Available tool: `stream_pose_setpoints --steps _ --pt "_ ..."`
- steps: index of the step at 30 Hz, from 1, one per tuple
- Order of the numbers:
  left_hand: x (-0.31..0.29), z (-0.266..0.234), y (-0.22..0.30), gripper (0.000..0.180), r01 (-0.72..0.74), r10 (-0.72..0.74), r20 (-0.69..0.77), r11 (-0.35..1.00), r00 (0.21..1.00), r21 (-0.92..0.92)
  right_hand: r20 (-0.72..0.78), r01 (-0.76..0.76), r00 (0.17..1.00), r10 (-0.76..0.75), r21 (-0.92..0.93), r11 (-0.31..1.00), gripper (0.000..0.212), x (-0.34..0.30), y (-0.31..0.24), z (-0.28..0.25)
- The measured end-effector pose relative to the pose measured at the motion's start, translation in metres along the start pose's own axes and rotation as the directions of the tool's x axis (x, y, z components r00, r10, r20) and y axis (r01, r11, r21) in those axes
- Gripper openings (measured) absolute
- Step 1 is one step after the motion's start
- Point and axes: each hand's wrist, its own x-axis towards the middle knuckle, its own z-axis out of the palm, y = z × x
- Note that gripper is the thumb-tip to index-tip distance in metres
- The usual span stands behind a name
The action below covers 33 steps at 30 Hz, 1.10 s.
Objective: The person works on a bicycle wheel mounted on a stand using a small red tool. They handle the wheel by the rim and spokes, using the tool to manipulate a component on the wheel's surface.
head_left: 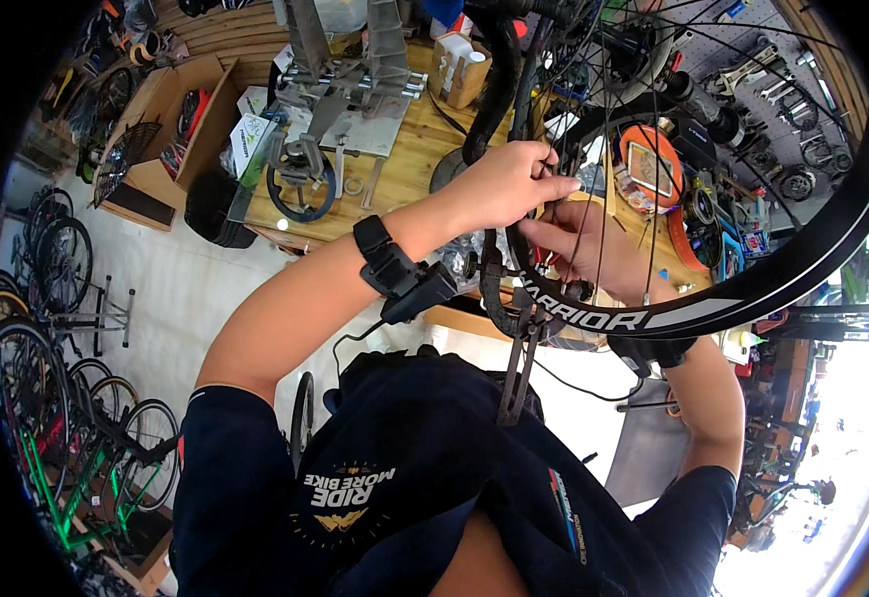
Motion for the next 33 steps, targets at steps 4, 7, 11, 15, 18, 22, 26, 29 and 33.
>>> stream_pose_setpoints --steps 4,7,11,15,18,22,26,29,33 --pt "0.004 0.0 -0.007 0.039 -0.011 0.011 0.002 1.0 1.0 0.01 -0.166 0.172 0.946 -0.277 -0.467 0.867 0.049 0.003 -0.007 0.009" --pt "0.008 -0.007 -0.005 0.039 0.006 -0.009 0.071 0.999 0.997 0.05 -0.141 0.174 0.947 -0.29 -0.532 0.828 0.048 0.009 -0.004 0.005" --pt "0.008 -0.015 0.009 0.042 0.028 -0.049 0.097 0.977 0.994 0.21 -0.007 0.255 0.952 -0.306 -0.536 0.805 0.046 0.015 0.002 -0.001" --pt "0.0 -0.007 0.008 0.05 0.068 -0.051 -0.073 0.964 0.996 0.256 0.258 0.213 0.945 -0.199 -0.025 0.977 0.029 0.019 0.028 -0.017" --pt "-0.015 -0.007 0.019 0.052 0.105 -0.088 -0.06 0.909 0.994 0.403 0.343 0.09 0.921 -0.186 0.277 0.957 0.018 0.014 0.029 -0.017" --pt "-0.022 -0.006 0.027 0.049 0.058 -0.158 0.168 0.874 0.973 0.483 0.103 0.242 0.956 -0.275 0.252 0.937 0.026 0.005 0.044 0.001" --pt "-0.019 -0.004 0.032 0.052 0.015 -0.153 0.247 0.875 0.957 0.484 -0.082 0.329 0.944 -0.319 0.316 0.89 0.047 -0.002 0.052 0.011" --pt "-0.024 0.007 0.03 0.039 0.02 -0.107 0.132 0.843 0.985 0.538 -0.065 0.308 0.95 -0.304 0.334 0.891 0.045 -0.009 0.044 0.007" --pt "-0.028 0.02 0.027 0.031 -0.016 0.002 0.024 0.825 1.0 0.565 -0.031 0.393 0.919 -0.392 0.067 0.917 0.039 -0.014 0.055 -0.01"
